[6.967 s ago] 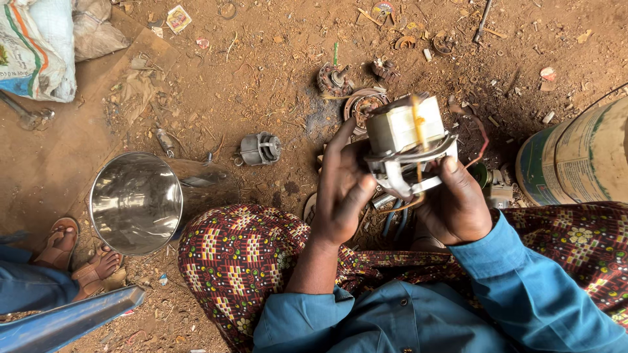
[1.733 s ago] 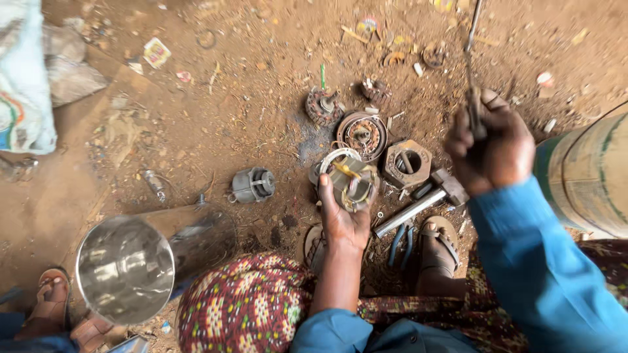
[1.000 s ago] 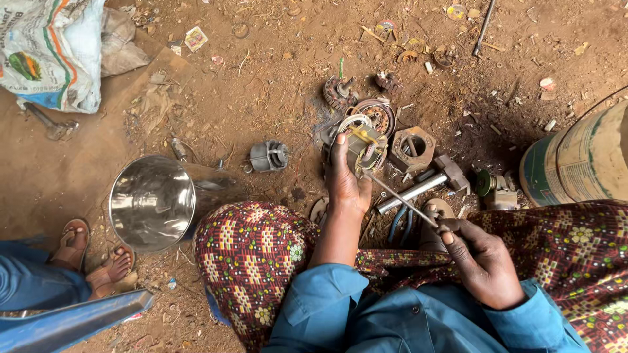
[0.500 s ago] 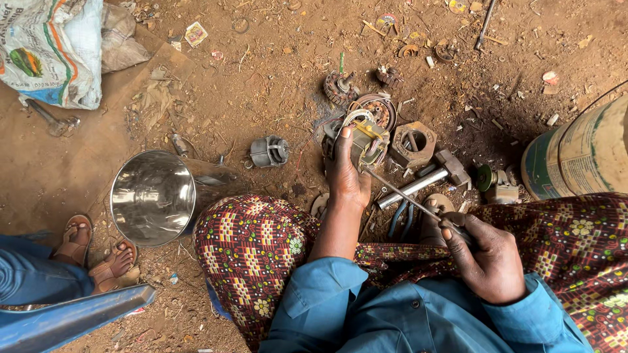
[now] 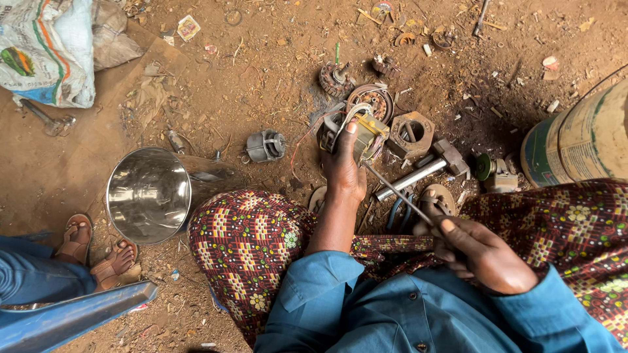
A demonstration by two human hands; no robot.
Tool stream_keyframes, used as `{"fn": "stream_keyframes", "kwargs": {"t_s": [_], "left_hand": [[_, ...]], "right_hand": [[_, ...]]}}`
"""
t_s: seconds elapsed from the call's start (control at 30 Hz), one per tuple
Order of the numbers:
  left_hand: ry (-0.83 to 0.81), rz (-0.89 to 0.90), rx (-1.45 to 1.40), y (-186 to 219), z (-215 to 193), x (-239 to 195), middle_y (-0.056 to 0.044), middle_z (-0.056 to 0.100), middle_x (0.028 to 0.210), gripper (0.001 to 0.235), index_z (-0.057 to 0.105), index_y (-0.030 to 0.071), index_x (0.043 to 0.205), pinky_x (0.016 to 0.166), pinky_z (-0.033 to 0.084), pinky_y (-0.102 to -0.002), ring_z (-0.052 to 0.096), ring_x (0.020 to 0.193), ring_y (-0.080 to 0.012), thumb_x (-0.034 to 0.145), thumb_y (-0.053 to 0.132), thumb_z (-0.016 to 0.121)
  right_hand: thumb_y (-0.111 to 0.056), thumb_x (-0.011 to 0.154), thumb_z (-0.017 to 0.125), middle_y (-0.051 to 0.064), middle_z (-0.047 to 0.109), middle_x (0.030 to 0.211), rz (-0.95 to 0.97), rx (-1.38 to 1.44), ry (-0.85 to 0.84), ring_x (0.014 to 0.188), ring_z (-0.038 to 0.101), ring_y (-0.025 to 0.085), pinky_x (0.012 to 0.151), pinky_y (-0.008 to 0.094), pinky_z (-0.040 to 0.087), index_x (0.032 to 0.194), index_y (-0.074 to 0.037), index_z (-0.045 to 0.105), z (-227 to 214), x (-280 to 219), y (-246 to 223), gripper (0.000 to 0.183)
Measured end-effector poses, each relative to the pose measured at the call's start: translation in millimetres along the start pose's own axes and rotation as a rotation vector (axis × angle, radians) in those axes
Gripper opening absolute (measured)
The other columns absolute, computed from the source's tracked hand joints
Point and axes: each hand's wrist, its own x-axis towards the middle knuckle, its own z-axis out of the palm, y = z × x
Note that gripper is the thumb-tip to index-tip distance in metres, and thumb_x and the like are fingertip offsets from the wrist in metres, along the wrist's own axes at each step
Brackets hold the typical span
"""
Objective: The person sits on the ground and uses a screwdriver and hammer to disassemble a small electric motor. They remove screws, separate the housing, and extract the rotor, placing parts on the dirt floor.
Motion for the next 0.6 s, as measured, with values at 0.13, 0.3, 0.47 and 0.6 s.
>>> {"fn": "stream_keyframes", "kwargs": {"t_s": [0.13,0.3,0.47,0.6], "left_hand": [[-0.034,0.052,0.033,-9,-5,2,-0.008,0.063,0.13,0.072,0.056,0.006,0.137,0.108,0.045,-0.043,0.057,0.124,-0.0219,0.077,0.031,0.086],[-0.077,0.129,-0.001,-10,-3,1,-0.007,0.065,0.128,0.066,0.056,0.004,0.136,0.105,0.047,-0.04,0.06,0.118,-0.0194,0.081,0.026,0.084],[-0.06,0.146,0.016,-8,-4,0,-0.006,0.065,0.124,0.062,0.055,0.006,0.135,0.104,0.049,-0.038,0.062,0.115,-0.0182,0.082,0.023,0.082],[-0.087,0.174,-0.005,-7,-2,2,-0.007,0.066,0.124,0.058,0.056,0.004,0.135,0.103,0.049,-0.038,0.062,0.115,-0.0189,0.086,0.02,0.081]], "right_hand": [[-0.032,0.1,0.053,-0.003,0.047,0.061,-0.061,-0.124,0.067,0.049,0.034,0.008,0.042,0.026,0.026,0.105,0.0,0.075,-6,8,7,0.04],[-0.025,0.101,0.058,0.004,0.052,0.057,-0.463,-0.681,0.272,0.051,0.042,0.012,0.045,0.031,0.038,0.112,-0.001,0.075,7,2,14,0.031],[-0.022,0.096,0.064,0.017,0.061,0.056,-0.591,-0.97,0.433,0.046,0.061,0.025,0.049,0.039,0.048,0.117,-0.002,0.073,27,-5,4,0.03],[-0.02,0.093,0.068,0.019,0.07,0.076,-0.885,-1.281,0.582,0.058,0.066,0.035,0.052,0.046,0.052,0.112,-0.001,0.072,42,-8,-1,0.027]]}}
